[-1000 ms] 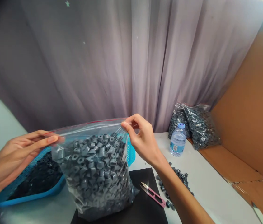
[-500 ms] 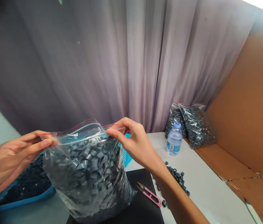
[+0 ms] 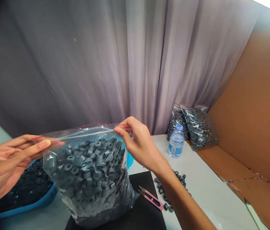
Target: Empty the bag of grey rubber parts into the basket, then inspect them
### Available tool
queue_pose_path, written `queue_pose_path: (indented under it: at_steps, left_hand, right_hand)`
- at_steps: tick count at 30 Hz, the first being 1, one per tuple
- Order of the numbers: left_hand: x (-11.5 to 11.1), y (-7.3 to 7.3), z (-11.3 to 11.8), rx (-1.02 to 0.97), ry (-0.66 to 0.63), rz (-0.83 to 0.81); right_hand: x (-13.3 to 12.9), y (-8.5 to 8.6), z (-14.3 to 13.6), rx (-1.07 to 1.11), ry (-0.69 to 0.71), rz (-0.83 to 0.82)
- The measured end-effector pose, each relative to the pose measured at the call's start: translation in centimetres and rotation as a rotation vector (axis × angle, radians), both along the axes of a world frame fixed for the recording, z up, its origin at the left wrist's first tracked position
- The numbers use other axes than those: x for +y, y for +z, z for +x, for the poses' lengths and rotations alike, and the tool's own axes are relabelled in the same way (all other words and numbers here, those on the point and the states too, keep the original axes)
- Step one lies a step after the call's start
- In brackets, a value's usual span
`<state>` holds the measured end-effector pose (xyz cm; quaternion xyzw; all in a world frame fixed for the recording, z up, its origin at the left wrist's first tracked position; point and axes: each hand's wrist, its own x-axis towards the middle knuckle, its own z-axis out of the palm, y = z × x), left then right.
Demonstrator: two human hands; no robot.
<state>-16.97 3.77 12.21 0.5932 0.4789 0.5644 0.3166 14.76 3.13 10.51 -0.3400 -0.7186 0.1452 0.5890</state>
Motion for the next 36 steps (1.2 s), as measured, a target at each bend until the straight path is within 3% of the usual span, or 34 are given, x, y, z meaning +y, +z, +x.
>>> queue_pose_path:
  at_steps: [4, 7, 11, 17, 28, 32, 36]
  left_hand:
    - [-0.9, 0.6, 1.4, 0.078, -0.061, -0.074]
    - [-1.4, 0.5, 2.5, 0.072, -0.136, -0.046]
    - [-0.9, -0.6, 3.9, -0.087, -0.195, -0.056]
    - [0.5, -2.2, 5.4, -0.281, -0.171, -0.078]
    - [0.8, -2.2, 4.8, -0.136, -0.155, 0.074]
    - [1.1, -2.3, 4.6, -0.125, -0.112, 0.094]
    - [1.0, -2.3, 4.8, -0.077, -0.092, 0.139]
  right_hand:
    - [-0.6, 0.5, 1.0, -0.097, 0.088, -0.093]
    - [-1.1, 0.5, 1.4, -0.178, 0.045, -0.068]
    - [-1.1, 0.1, 0.8, -0.279, -0.051, 0.029]
    - [-0.2, -0.9, -0.3, -0.201, -0.078, 0.059]
    - [1.4, -1.1, -0.2, 0.103, 0.167, -0.173]
    - [1.6, -1.2, 0.3, 0.085, 0.173, -0.283]
    - [1.4, -1.0, 0.5, 0.033, 0.121, -0.266]
